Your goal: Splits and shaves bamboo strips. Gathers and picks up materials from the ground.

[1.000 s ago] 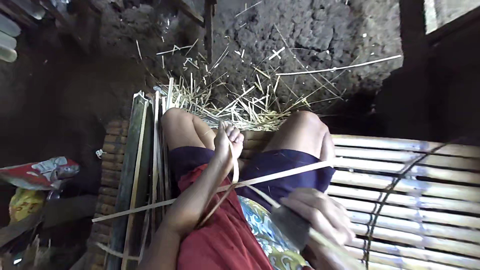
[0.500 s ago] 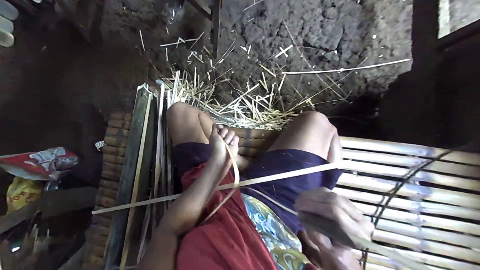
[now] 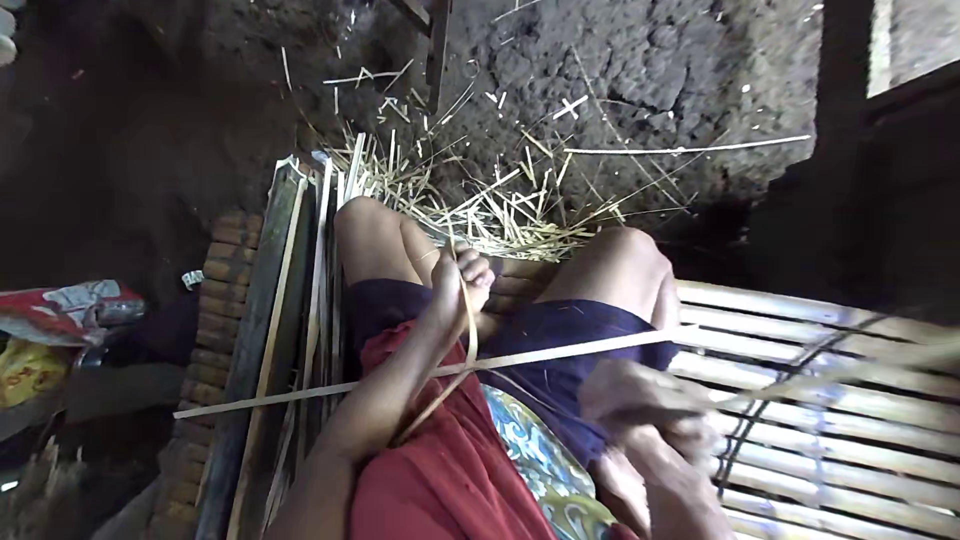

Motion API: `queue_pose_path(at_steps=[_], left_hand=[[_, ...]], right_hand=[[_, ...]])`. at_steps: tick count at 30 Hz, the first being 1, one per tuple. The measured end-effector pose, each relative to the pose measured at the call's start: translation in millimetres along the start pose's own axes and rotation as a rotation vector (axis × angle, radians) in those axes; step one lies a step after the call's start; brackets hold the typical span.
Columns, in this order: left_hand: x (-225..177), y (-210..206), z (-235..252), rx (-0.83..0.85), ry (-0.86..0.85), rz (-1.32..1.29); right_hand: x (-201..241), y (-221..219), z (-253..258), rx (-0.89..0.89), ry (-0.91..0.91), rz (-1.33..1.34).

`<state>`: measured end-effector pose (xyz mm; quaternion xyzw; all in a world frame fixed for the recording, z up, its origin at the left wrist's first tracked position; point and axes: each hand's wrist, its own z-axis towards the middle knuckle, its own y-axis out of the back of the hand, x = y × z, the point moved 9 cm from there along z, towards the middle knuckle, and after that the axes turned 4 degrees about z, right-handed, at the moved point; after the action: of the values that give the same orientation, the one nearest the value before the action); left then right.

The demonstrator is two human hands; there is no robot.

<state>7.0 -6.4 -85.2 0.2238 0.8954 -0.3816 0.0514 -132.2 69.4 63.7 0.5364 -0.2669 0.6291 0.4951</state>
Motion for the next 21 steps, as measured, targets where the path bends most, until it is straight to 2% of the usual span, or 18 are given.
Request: queue_pose_path(at_steps=[1, 2, 4, 6, 7, 9, 12, 14, 15, 16, 17, 19, 21], left_hand=[[-2.2, 0.7, 2.4, -0.012, -0.008, -0.007], [4.2, -6.3, -0.8, 0.066, 0.022, 0.015], [33.0, -31.7, -25.3, 0.369, 0.183, 0.13], [49.4, -47.1, -58.4, 0.545, 0.297, 0.278], [48.0, -49.4, -68.7, 0.555, 0.291, 0.347], [42.1, -44.3, -71.5, 0.425, 0.237, 0.335], [31.2, -31.4, -45.9, 0.288, 0.194, 0.205], [7.7, -9.8, -17.3, 0.15, 0.09, 0.056], [-3.6, -0.4, -8.1, 0.061, 0.033, -0.012], [-8.8, 1.2, -4.7, 0.041, 0.005, -0.052], [-5.4, -5.0, -7.2, 0.121, 0.017, -0.042], [21.7, -28.1, -29.7, 0.367, 0.168, 0.03], [45.6, -38.3, -59.7, 0.504, 0.294, 0.263]], right_hand=[[0.6, 3.4, 0.7, -0.001, -0.01, -0.022], [-5.8, 11.3, 2.8, -0.058, -0.045, -0.114], [-25.3, 41.1, 6.2, -0.294, -0.149, -0.334], [-35.1, 65.3, 9.4, -0.474, -0.249, -0.321], [-36.6, 65.0, 11.9, -0.487, -0.274, -0.26], [-38.6, 37.5, 13.4, -0.366, -0.276, -0.177], [-27.9, -0.8, 9.0, -0.167, -0.101, -0.148], [-6.4, -1.8, 0.4, -0.053, -0.059, -0.026], [3.7, 0.5, -1.2, -0.028, -0.046, 0.021], [6.9, 4.8, 0.7, -0.032, -0.05, 0.001], [2.0, 11.9, 3.8, -0.074, -0.085, -0.095], [-19.4, 37.7, 11.2, -0.27, -0.194, -0.355], [-37.4, 63.6, 15.6, -0.444, -0.299, -0.413]])
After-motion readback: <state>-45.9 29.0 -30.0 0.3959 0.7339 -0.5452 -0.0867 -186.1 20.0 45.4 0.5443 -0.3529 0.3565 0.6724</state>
